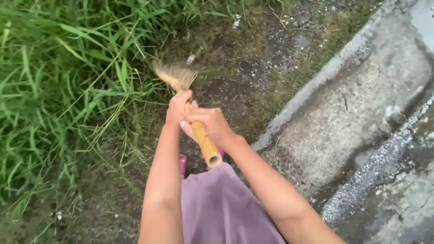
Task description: Sweeping a concrete outdoor walkway with a broom to clear dirt and debris.
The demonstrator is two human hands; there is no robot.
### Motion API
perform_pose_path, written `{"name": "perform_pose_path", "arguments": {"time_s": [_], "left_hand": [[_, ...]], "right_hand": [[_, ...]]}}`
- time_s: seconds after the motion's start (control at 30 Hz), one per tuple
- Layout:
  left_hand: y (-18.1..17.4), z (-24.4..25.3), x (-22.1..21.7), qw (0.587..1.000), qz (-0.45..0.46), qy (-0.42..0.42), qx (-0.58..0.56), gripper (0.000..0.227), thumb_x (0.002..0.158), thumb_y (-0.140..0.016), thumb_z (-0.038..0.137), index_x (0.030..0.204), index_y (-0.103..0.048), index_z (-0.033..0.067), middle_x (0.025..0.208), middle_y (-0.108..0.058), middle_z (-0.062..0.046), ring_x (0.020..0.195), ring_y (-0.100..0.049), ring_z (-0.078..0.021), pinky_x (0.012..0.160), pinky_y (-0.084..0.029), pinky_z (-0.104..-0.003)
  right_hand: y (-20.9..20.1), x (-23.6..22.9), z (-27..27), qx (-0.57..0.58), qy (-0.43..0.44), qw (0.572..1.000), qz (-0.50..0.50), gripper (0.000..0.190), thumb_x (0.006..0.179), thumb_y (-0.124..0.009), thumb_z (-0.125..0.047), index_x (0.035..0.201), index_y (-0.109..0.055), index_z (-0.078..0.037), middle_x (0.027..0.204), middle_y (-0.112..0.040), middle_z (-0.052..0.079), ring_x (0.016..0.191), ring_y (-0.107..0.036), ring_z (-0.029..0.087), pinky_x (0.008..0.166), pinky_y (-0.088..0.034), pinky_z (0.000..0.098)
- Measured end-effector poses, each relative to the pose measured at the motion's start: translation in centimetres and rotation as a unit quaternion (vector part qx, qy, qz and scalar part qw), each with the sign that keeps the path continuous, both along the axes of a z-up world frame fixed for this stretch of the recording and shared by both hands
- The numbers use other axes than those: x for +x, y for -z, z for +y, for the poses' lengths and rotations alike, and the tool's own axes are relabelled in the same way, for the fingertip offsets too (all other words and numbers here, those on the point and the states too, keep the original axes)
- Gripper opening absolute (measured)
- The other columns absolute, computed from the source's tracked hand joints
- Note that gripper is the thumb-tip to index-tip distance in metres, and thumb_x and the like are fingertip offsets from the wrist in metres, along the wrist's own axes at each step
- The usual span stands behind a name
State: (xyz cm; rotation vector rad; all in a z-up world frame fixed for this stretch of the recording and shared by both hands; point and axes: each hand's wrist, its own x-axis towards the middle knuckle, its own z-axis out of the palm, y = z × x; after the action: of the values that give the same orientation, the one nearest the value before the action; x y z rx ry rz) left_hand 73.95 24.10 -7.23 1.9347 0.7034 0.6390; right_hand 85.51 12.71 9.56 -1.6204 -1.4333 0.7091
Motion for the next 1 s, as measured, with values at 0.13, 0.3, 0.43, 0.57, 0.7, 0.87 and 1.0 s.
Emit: {"name": "perform_pose_path", "arguments": {"time_s": [0.13, 0.3, 0.43, 0.57, 0.7, 0.87, 1.0], "left_hand": [[-2.8, -1.5, -2.1, 0.993, 0.112, -0.034, -0.011, 0.019, 0.084, -0.067, 0.014, 0.079, -0.053, 0.003, 0.076, -0.054, -0.016, 0.07, -0.056, -0.0329, 0.065, -0.048, -0.044], [-4.5, -2.7, 2.1, 0.992, -0.007, -0.038, 0.119, 0.013, 0.094, -0.068, 0.019, 0.094, -0.067, 0.006, 0.089, -0.065, -0.013, 0.086, -0.065, -0.0327, 0.082, -0.054, -0.047], [-5.1, -1.5, 8.9, 0.997, -0.019, -0.041, 0.066, 0.023, 0.101, -0.066, 0.02, 0.084, -0.064, 0.0038, 0.084, -0.065, -0.012, 0.083, -0.065, -0.03, 0.082, -0.056, -0.04], [0.9, -0.5, 11.6, 0.997, -0.032, -0.027, 0.069, 0.022, 0.097, -0.066, 0.022, 0.086, -0.063, 0.003, 0.092, -0.065, -0.016, 0.088, -0.065, -0.0314, 0.083, -0.056, -0.04], [8.1, 0.1, 11.4, 0.981, 0.155, 0.068, 0.09, 0.025, 0.096, -0.066, 0.028, 0.082, -0.069, 0.0077, 0.089, -0.068, -0.015, 0.086, -0.067, -0.0328, 0.079, -0.057, -0.043], [4.1, -1.7, 5.6, 0.942, 0.236, 0.181, 0.158, 0.025, 0.08, -0.069, 0.029, 0.063, -0.069, 0.0112, 0.074, -0.072, -0.011, 0.077, -0.067, -0.0309, 0.079, -0.056, -0.046], [0.4, -2.5, 3.8, 0.949, 0.191, 0.164, 0.187, 0.031, 0.084, -0.066, 0.025, 0.056, -0.064, 0.0107, 0.066, -0.069, -0.011, 0.07, -0.066, -0.0311, 0.079, -0.055, -0.048]], "right_hand": [[-2.2, -1.2, -1.4, 0.02, -0.015, 0.999, 0.046, 0.007, 0.091, -0.077, -0.015, 0.095, -0.074, -0.009, 0.09, -0.073, 0.01, 0.075, -0.073, 0.025, 0.068, -0.058, 0.0327], [-6.0, 1.1, -3.5, -0.012, -0.011, 0.997, 0.081, 0.009, 0.089, -0.078, -0.01, 0.098, -0.077, -0.01, 0.091, -0.076, 0.007, 0.072, -0.073, 0.018, 0.063, -0.057, 0.0302], [-6.2, 4.0, -3.2, 0.009, -0.016, 0.999, 0.03, 0.008, 0.092, -0.075, -0.006, 0.099, -0.074, -0.008, 0.097, -0.076, 0.005, 0.089, -0.075, 0.018, 0.081, -0.062, 0.0314], [-0.5, 4.9, -2.2, -0.029, -0.005, 0.998, -0.054, 0.008, 0.091, -0.077, -0.003, 0.094, -0.07, -0.005, 0.106, -0.078, 0.008, 0.098, -0.073, 0.022, 0.088, -0.06, 0.0338], [6.2, 4.8, -3.8, -0.004, 0.039, 0.998, 0.041, 0.008, 0.092, -0.071, -0.002, 0.099, -0.073, -0.004, 0.11, -0.076, 0.01, 0.117, -0.069, 0.026, 0.101, -0.056, 0.039], [5.2, 2.5, -7.0, 0.06, 0.063, 0.981, 0.173, 0.013, 0.101, -0.063, -0.007, 0.098, -0.074, 0.001, 0.106, -0.075, 0.011, 0.125, -0.065, 0.03, 0.122, -0.039, 0.0494], [1.8, 2.9, -8.5, 0.069, 0.051, 0.972, 0.218, 0.012, 0.101, -0.063, -0.007, 0.092, -0.068, -0.001, 0.103, -0.076, 0.01, 0.116, -0.071, 0.028, 0.128, -0.036, 0.0526]]}}
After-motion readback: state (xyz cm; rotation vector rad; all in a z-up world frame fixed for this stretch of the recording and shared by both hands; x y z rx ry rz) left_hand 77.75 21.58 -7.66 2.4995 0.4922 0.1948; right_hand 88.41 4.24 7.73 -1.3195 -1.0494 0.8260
